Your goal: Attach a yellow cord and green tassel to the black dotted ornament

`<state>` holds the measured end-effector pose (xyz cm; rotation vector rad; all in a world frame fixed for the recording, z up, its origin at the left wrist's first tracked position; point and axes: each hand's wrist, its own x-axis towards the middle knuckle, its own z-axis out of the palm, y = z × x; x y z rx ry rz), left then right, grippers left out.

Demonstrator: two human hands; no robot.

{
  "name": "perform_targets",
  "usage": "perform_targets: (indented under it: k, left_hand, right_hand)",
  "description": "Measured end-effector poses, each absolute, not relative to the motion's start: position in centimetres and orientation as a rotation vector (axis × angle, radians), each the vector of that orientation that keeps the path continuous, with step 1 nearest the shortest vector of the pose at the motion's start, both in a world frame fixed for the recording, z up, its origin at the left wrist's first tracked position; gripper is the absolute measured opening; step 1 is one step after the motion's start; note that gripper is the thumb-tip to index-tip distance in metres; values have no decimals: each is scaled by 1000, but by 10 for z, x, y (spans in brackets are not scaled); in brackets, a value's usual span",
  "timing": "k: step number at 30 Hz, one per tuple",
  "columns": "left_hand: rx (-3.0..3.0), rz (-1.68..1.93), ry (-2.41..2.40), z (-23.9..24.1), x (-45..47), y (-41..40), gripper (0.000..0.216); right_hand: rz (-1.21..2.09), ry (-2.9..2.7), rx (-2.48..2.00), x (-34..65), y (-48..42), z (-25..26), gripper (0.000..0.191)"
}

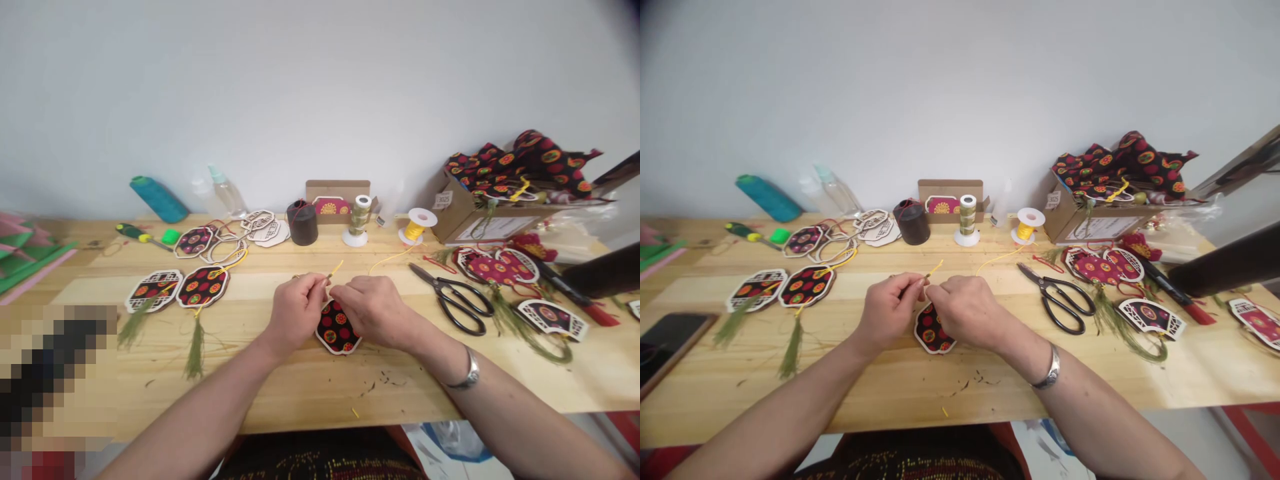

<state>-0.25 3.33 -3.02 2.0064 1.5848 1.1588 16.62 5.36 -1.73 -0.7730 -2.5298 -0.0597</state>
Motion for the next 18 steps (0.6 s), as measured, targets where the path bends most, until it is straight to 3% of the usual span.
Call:
perform_targets:
  k: [8,11,15,18]
  left_hand:
    - [2242,871,1227,-27,-7,35,22]
    - [2084,909,1044,-23,-7,35,20]
    - [1759,1059,1138,-19,-6,33,17]
    - [1601,1150,1229,-17,-4,32,21]
  right_hand:
    - [-177,-2551,-649,178,61,-6,23]
    - [206,-2367,-707,181,70,-5,18]
    - [886,-2016,-838,174,75,-12,16]
    - [1144,-1795,-918,165,71,-20,16]
